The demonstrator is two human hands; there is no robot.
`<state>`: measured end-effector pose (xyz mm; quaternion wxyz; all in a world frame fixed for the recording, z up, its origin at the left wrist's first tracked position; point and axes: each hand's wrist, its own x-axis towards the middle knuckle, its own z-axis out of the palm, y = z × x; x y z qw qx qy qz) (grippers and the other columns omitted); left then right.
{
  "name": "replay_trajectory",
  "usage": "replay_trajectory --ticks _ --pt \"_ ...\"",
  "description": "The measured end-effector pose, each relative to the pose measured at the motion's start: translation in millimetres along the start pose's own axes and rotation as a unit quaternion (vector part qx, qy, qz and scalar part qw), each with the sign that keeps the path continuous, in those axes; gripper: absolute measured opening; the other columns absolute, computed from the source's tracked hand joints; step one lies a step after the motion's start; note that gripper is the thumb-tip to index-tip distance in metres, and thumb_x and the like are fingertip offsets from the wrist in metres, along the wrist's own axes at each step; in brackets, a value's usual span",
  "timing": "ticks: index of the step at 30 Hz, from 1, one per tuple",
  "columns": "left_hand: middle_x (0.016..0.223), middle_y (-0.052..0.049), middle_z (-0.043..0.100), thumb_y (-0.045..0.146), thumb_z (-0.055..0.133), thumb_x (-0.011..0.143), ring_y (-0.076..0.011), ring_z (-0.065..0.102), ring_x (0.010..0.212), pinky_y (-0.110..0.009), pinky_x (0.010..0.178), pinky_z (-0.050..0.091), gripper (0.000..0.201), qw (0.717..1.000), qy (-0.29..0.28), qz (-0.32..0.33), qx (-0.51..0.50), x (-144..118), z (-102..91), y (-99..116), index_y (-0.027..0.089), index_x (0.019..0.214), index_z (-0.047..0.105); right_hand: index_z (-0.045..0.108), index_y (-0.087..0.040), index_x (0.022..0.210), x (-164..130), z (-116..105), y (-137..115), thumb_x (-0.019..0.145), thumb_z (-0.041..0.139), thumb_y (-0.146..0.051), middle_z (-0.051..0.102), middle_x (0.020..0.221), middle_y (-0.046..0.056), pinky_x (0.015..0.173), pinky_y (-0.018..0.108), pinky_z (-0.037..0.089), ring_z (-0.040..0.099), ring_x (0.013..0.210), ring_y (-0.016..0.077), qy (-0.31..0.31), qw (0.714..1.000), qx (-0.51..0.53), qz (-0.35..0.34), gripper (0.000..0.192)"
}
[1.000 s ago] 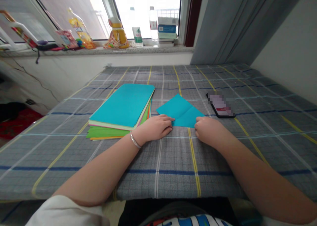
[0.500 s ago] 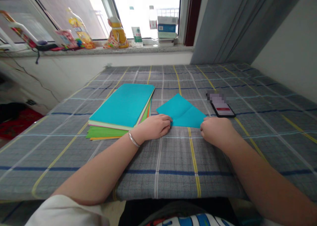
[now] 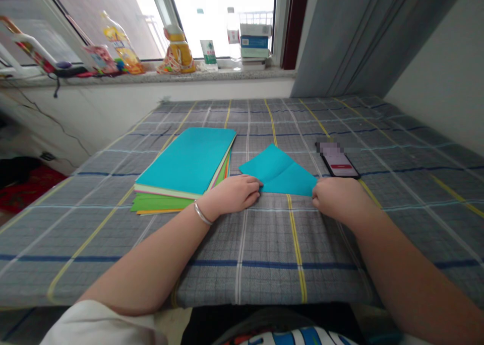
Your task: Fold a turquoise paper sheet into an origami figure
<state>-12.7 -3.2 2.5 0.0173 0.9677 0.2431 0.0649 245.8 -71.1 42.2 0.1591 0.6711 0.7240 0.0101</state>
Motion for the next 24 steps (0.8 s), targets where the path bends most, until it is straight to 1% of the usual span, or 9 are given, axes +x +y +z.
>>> replay_trajectory --ticks 2,4,6,8,10,12,13,18,24 --pt "0.103 -0.009 0.067 0.03 0.045 0.098 -0.0207 0.063 0.097 -0.034 0.09 0.049 0.024 1.0 0.008 -0.016 0.004 1 1.8 1 0.015 0.104 0.063 0.074 -0.018 0.084 3 3 1 0.085 0.049 -0.023 0.074 0.094 0.014 0.059 0.034 0.042 0.07 0.084 0.0291 0.004 1.0 -0.001 0.008 0.026" --pt "0.102 -0.008 0.067 0.032 0.048 0.097 -0.0216 0.062 0.097 -0.035 0.087 0.049 0.024 0.999 0.023 -0.025 0.013 4 5.2 1 0.015 0.108 0.062 0.073 -0.017 0.085 7 7 1 0.087 0.045 -0.022 0.074 0.095 0.014 0.056 0.033 0.04 0.07 0.082 0.0285 0.029 1.0 -0.002 0.006 0.029" --pt "0.104 -0.008 0.066 0.033 0.049 0.097 -0.0219 0.061 0.097 -0.035 0.087 0.048 0.025 0.999 0.04 -0.02 0.025 8 9.6 0 0.017 0.112 0.062 0.071 -0.017 0.085 11 10 -1 0.088 0.042 -0.022 0.073 0.095 0.013 0.055 0.032 0.038 0.069 0.08 0.0268 0.084 0.996 0.006 -0.003 0.03" --pt "0.104 -0.007 0.066 0.034 0.05 0.098 -0.0215 0.061 0.096 -0.034 0.087 0.048 0.026 0.998 0.051 -0.014 0.038 11 13.8 0 0.018 0.113 0.064 0.07 -0.018 0.087 15 14 -5 0.09 0.045 -0.026 0.072 0.095 0.01 0.056 0.032 0.038 0.067 0.081 0.0249 0.158 0.987 0.028 -0.028 0.027" --pt "0.103 -0.006 0.067 0.035 0.05 0.098 -0.021 0.061 0.094 -0.033 0.084 0.048 0.026 0.997 0.055 -0.013 0.052 14 17.1 0 0.02 0.111 0.066 0.069 -0.02 0.092 19 19 -10 0.089 0.052 -0.032 0.071 0.1 0.008 0.064 0.032 0.04 0.065 0.091 0.0246 0.22 0.969 0.059 -0.096 0.022" --pt "0.102 -0.006 0.068 0.035 0.048 0.099 -0.0208 0.061 0.091 -0.033 0.08 0.047 0.026 0.996 0.054 -0.013 0.072 16 19.0 2 0.021 0.11 0.067 0.07 -0.022 0.096 24 24 -17 0.087 0.057 -0.031 0.07 0.107 0.005 0.074 0.033 0.041 0.062 0.1 0.0244 0.24 0.948 0.07 -0.196 0.018" --pt "0.102 -0.005 0.068 0.034 0.047 0.099 -0.0208 0.061 0.091 -0.033 0.078 0.047 0.026 0.995 0.053 -0.011 0.083 17 19.4 2 0.021 0.108 0.068 0.07 -0.022 0.096 27 26 -21 0.087 0.058 -0.028 0.071 0.106 0.005 0.077 0.033 0.041 0.061 0.1 0.0235 0.244 0.942 0.074 -0.217 0.016" --pt "0.102 -0.005 0.069 0.029 0.049 0.098 -0.022 0.06 0.098 -0.033 0.078 0.044 0.023 0.991 0.057 0.017 0.119 19 18.1 7 0.019 0.1 0.069 0.068 -0.019 0.086 38 37 -36 0.09 0.052 -0.021 0.071 0.089 0.004 0.071 0.033 0.036 0.061 0.087 0.0204 0.276 0.934 0.07 -0.218 0.016" --pt "0.089 -0.003 0.069 0.036 0.054 0.095 -0.0213 0.061 0.084 -0.035 0.07 0.039 0.021 0.986 0.106 -0.038 0.126 26 24.1 14 0.02 0.091 0.067 0.064 -0.019 0.076 45 43 -48 0.087 0.052 -0.018 0.068 0.076 0.003 0.066 0.033 0.033 0.059 0.076 0.0188 0.346 0.913 0.089 -0.196 0.016"
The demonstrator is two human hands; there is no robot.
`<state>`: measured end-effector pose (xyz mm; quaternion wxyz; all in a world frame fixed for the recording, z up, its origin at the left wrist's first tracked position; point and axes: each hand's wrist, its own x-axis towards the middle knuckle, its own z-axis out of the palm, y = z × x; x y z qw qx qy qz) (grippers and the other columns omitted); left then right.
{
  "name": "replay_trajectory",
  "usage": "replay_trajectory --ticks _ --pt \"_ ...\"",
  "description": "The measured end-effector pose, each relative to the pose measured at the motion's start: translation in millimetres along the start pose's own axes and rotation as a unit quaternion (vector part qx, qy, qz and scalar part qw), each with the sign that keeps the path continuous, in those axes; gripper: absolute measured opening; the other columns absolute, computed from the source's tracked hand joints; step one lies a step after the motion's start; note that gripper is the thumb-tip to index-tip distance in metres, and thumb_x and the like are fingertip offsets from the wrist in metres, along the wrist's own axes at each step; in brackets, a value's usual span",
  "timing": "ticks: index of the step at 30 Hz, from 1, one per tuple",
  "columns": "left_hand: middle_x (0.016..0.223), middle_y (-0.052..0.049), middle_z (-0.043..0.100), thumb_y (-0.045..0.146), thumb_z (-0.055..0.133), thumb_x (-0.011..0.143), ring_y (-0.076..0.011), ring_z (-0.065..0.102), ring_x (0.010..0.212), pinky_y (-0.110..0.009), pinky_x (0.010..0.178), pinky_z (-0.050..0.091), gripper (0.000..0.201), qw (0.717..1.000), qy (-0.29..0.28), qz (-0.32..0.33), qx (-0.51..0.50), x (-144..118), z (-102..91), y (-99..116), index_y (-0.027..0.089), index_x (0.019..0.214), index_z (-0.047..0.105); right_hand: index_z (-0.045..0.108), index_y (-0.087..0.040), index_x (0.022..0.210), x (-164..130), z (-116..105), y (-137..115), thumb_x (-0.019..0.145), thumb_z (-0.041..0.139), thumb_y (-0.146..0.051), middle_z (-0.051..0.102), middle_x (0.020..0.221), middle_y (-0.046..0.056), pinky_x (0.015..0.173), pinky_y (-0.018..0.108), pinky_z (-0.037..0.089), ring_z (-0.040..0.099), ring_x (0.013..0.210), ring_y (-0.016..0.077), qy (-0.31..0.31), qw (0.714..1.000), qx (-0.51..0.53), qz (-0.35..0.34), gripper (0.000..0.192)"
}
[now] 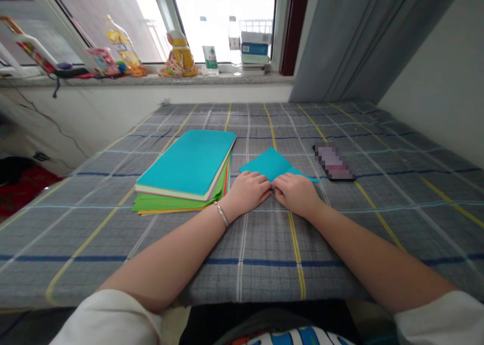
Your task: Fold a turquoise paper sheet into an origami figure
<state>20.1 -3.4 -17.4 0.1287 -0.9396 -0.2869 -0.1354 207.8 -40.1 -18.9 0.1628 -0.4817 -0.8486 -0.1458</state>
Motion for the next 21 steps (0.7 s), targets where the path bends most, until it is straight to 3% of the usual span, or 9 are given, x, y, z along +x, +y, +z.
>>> replay_trajectory --ticks 6,12,21 --pt "0.081 -0.003 0.067 0.034 0.052 0.096 -0.0199 0.059 0.078 -0.036 0.067 0.036 0.023 0.998 0.048 0.005 0.029 1 1.0 4 0.02 0.084 0.065 0.062 -0.019 0.073 3 1 -2 0.085 0.053 -0.019 0.065 0.071 0.003 0.064 0.034 0.031 0.057 0.07 0.0186 0.045 0.999 -0.013 0.004 0.015" --pt "0.085 -0.002 0.068 0.03 0.055 0.094 -0.0237 0.056 0.098 -0.035 0.072 0.037 0.018 0.996 0.08 0.027 0.04 -3 -7.3 -4 0.021 0.081 0.065 0.062 -0.02 0.073 0 -7 5 0.083 0.054 -0.018 0.068 0.076 0.003 0.072 0.033 0.036 0.059 0.074 0.0188 0.064 0.998 -0.004 -0.001 0.013" --pt "0.082 -0.004 0.068 0.027 0.052 0.095 -0.0213 0.056 0.091 -0.034 0.078 0.042 0.023 0.998 0.062 -0.027 0.002 -5 -2.8 -16 0.019 0.078 0.065 0.063 -0.021 0.076 -8 -15 31 0.077 0.057 -0.016 0.071 0.088 0.002 0.071 0.032 0.04 0.063 0.078 0.0186 0.06 0.994 0.058 0.064 0.008"
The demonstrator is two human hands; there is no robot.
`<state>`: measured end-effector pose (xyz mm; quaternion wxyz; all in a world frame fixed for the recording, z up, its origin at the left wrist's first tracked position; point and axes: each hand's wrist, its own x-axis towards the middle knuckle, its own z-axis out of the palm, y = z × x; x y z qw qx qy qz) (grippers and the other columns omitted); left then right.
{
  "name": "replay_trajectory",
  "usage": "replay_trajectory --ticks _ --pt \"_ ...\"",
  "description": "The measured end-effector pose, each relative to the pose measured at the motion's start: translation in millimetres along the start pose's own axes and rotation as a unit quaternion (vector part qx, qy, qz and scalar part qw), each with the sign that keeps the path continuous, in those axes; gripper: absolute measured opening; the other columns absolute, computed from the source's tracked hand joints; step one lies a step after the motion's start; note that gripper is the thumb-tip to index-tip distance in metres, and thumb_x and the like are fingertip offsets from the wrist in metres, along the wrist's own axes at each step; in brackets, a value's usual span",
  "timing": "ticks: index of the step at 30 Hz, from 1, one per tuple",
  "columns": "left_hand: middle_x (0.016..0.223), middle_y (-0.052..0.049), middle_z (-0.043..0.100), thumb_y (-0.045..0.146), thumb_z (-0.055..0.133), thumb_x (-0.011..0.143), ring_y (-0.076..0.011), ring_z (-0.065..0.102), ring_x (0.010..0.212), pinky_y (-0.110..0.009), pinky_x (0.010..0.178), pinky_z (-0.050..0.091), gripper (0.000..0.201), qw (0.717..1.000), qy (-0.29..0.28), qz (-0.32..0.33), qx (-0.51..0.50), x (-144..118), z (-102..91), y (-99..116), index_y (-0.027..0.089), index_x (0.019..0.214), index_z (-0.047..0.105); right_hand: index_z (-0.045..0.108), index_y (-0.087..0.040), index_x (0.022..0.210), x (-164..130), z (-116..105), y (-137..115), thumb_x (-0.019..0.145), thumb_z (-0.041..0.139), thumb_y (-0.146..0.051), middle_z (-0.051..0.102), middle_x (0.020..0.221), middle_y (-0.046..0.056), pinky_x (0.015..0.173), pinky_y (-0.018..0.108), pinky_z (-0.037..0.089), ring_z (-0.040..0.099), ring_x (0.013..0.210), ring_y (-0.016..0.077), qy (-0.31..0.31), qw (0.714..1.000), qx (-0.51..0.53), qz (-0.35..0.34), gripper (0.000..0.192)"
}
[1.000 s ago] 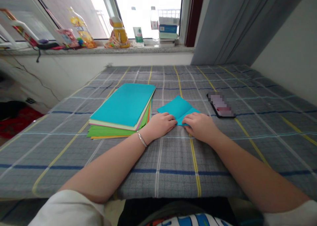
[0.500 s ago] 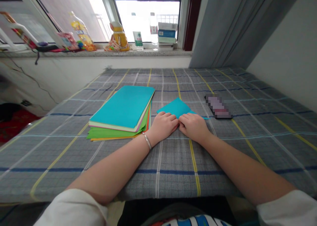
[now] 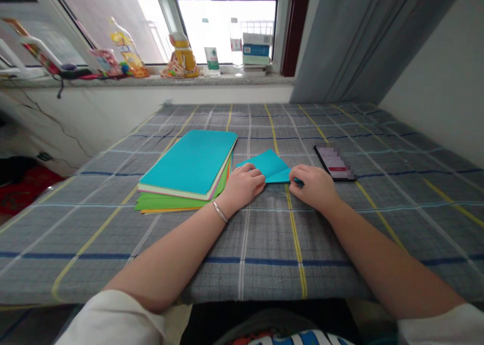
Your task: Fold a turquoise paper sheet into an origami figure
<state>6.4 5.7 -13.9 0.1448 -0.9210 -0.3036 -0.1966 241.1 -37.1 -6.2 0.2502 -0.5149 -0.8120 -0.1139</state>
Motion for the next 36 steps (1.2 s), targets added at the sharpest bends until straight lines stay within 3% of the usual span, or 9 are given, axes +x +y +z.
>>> replay_trajectory --ticks 9,15,18,22,27,31,36 --pt "0.081 -0.004 0.068 0.026 0.054 0.093 -0.0192 0.058 0.084 -0.032 0.076 0.044 0.021 0.999 -0.034 -0.024 -0.017 -1 -0.2 -7 0.019 0.076 0.065 0.063 -0.022 0.077 -2 -9 23 0.075 0.057 -0.016 0.072 0.093 0.001 0.069 0.031 0.043 0.065 0.081 0.0191 0.015 1.0 0.01 0.02 0.008" --pt "0.081 -0.005 0.066 0.026 0.053 0.093 -0.0189 0.059 0.082 -0.031 0.074 0.044 0.021 0.998 -0.034 -0.038 -0.024 -3 2.5 -9 0.018 0.077 0.064 0.065 -0.021 0.086 -4 -8 26 0.078 0.055 -0.018 0.071 0.09 0.005 0.072 0.033 0.047 0.065 0.083 0.0221 0.069 0.993 0.057 0.081 0.013" --pt "0.084 -0.005 0.067 0.026 0.053 0.092 -0.0182 0.06 0.079 -0.03 0.07 0.043 0.018 0.998 -0.024 -0.05 -0.032 -5 4.1 -9 0.019 0.081 0.065 0.066 -0.02 0.102 -4 -3 24 0.082 0.059 -0.024 0.072 0.101 0.007 0.085 0.038 0.048 0.065 0.095 0.0235 0.031 0.992 0.124 0.021 0.021" --pt "0.089 -0.004 0.068 0.021 0.054 0.09 -0.0175 0.061 0.077 -0.03 0.071 0.043 0.012 0.997 -0.01 -0.063 -0.035 -4 4.5 -6 0.02 0.089 0.065 0.069 -0.022 0.09 -2 5 23 0.088 0.059 -0.026 0.074 0.095 0.004 0.088 0.038 0.047 0.064 0.094 0.0217 -0.012 0.99 0.133 -0.041 0.011" --pt "0.093 -0.004 0.07 0.024 0.05 0.093 -0.0188 0.061 0.089 -0.033 0.081 0.044 0.015 0.998 0.03 -0.019 -0.054 0 0.9 3 0.02 0.092 0.065 0.07 -0.022 0.081 -2 5 1 0.088 0.061 -0.026 0.075 0.092 0.002 0.084 0.034 0.046 0.064 0.091 0.0202 0.015 0.993 0.092 -0.068 0.012" --pt "0.093 -0.002 0.07 0.023 0.048 0.092 -0.0165 0.061 0.086 -0.034 0.087 0.042 0.016 0.995 0.048 0.045 -0.073 2 -2.8 11 0.021 0.088 0.064 0.07 -0.021 0.08 -1 3 -28 0.09 0.059 -0.025 0.075 0.093 0.004 0.08 0.033 0.046 0.065 0.088 0.0196 0.027 0.996 0.067 -0.049 0.015" --pt "0.082 -0.002 0.067 0.022 0.047 0.089 -0.0162 0.059 0.078 -0.034 0.086 0.042 0.016 0.996 0.053 0.019 -0.063 2 -2.0 13 0.019 0.08 0.061 0.069 -0.022 0.081 -1 4 -38 0.089 0.062 -0.025 0.075 0.091 0.003 0.079 0.032 0.047 0.065 0.088 0.0196 0.029 0.995 0.089 -0.037 0.012"
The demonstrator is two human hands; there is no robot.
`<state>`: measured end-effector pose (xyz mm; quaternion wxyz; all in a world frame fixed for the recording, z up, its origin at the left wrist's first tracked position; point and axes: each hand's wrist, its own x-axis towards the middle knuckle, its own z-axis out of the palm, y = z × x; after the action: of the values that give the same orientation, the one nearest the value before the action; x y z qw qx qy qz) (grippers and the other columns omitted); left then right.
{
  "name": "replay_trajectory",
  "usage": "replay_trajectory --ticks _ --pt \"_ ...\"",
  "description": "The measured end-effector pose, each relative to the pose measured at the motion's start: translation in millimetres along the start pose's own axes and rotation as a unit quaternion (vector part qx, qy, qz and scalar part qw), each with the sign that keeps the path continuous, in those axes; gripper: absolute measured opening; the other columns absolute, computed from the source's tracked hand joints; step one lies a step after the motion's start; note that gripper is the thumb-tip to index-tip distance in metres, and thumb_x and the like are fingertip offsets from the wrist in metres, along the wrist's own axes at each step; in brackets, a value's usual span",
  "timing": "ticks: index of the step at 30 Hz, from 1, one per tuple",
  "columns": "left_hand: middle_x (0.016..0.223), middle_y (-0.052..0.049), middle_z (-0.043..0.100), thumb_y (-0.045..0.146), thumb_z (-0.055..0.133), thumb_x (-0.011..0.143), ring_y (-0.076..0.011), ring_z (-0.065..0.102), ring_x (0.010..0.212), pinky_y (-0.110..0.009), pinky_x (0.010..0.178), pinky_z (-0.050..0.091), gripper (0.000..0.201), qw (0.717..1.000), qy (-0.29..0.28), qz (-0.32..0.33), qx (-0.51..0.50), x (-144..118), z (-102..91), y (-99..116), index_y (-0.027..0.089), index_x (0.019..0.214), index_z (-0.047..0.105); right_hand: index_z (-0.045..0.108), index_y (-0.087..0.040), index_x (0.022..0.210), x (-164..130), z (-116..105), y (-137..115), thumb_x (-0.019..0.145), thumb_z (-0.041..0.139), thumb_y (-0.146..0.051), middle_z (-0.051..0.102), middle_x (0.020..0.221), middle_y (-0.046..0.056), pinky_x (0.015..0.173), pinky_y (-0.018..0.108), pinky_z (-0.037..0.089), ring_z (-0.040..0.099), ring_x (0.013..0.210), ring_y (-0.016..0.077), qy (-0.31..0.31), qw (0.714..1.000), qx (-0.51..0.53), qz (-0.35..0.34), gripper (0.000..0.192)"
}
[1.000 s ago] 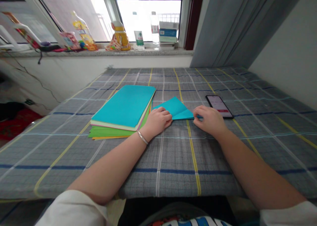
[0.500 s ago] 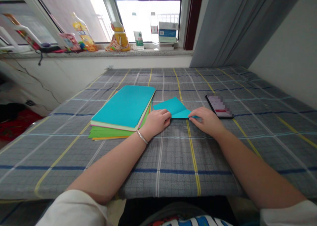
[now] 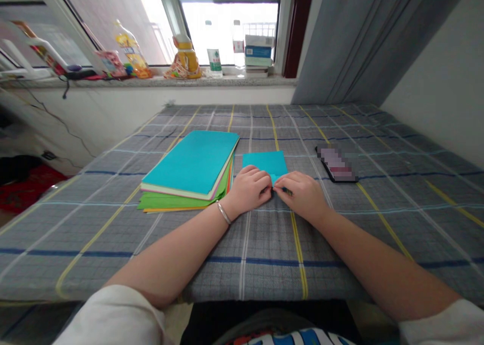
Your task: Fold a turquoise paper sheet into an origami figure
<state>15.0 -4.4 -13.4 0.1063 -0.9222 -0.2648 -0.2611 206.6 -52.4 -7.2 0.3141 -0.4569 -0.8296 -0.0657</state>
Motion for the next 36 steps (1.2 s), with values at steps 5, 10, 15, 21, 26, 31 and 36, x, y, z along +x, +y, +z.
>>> replay_trajectory --ticks 5,10,15,21,26,31,36 --pt "0.081 -0.001 0.066 0.019 0.05 0.084 -0.0166 0.058 0.079 -0.036 0.096 0.039 0.01 1.0 -0.009 -0.023 0.017 1 2.9 -2 0.02 0.078 0.059 0.069 -0.023 0.082 -1 -1 6 0.09 0.06 -0.026 0.075 0.092 0.002 0.078 0.031 0.047 0.065 0.088 0.0193 -0.004 1.0 0.028 0.008 0.013" --pt "0.084 -0.002 0.065 0.018 0.05 0.082 -0.0178 0.056 0.079 -0.037 0.094 0.039 0.009 0.999 -0.004 -0.045 0.017 1 -0.5 -5 0.02 0.076 0.057 0.068 -0.023 0.08 -1 -7 10 0.09 0.059 -0.024 0.074 0.089 0.002 0.079 0.032 0.047 0.065 0.088 0.0192 0.01 0.998 0.059 0.026 0.013" --pt "0.084 -0.004 0.064 0.018 0.052 0.081 -0.0192 0.055 0.078 -0.037 0.087 0.04 0.006 0.998 -0.021 -0.058 0.03 2 -5.7 -6 0.02 0.077 0.056 0.066 -0.023 0.081 -3 -12 20 0.09 0.058 -0.024 0.073 0.09 0.003 0.082 0.034 0.048 0.065 0.089 0.0197 0.032 0.996 0.08 0.04 0.013" --pt "0.083 -0.004 0.064 0.018 0.052 0.082 -0.0197 0.055 0.077 -0.037 0.084 0.039 0.007 0.996 -0.029 -0.077 0.035 1 -6.2 -11 0.02 0.076 0.054 0.065 -0.023 0.079 -4 -18 34 0.089 0.057 -0.024 0.073 0.089 0.004 0.082 0.036 0.05 0.066 0.088 0.0208 0.056 0.992 0.103 0.045 0.013" --pt "0.083 -0.003 0.063 0.018 0.053 0.081 -0.0197 0.055 0.078 -0.037 0.085 0.039 0.006 0.995 -0.029 -0.083 0.04 0 -5.7 -12 0.02 0.076 0.054 0.064 -0.023 0.078 -5 -22 44 0.088 0.058 -0.026 0.072 0.087 0.004 0.082 0.037 0.051 0.067 0.087 0.0214 0.07 0.988 0.119 0.064 0.012" --pt "0.083 -0.003 0.064 0.018 0.054 0.08 -0.0197 0.055 0.078 -0.036 0.085 0.039 0.005 0.994 -0.034 -0.1 0.032 -1 -8.5 -12 0.02 0.076 0.055 0.064 -0.022 0.078 -4 -27 48 0.087 0.059 -0.026 0.072 0.086 0.005 0.08 0.037 0.051 0.067 0.085 0.0213 0.079 0.985 0.128 0.081 0.011" --pt "0.084 -0.003 0.063 0.019 0.055 0.08 -0.02 0.056 0.08 -0.036 0.083 0.04 0.004 0.994 -0.03 -0.105 0.025 -3 -7.8 -17 0.02 0.076 0.056 0.065 -0.022 0.077 -5 -32 53 0.086 0.06 -0.027 0.073 0.085 0.004 0.077 0.037 0.052 0.067 0.084 0.0219 0.079 0.984 0.118 0.104 0.012"
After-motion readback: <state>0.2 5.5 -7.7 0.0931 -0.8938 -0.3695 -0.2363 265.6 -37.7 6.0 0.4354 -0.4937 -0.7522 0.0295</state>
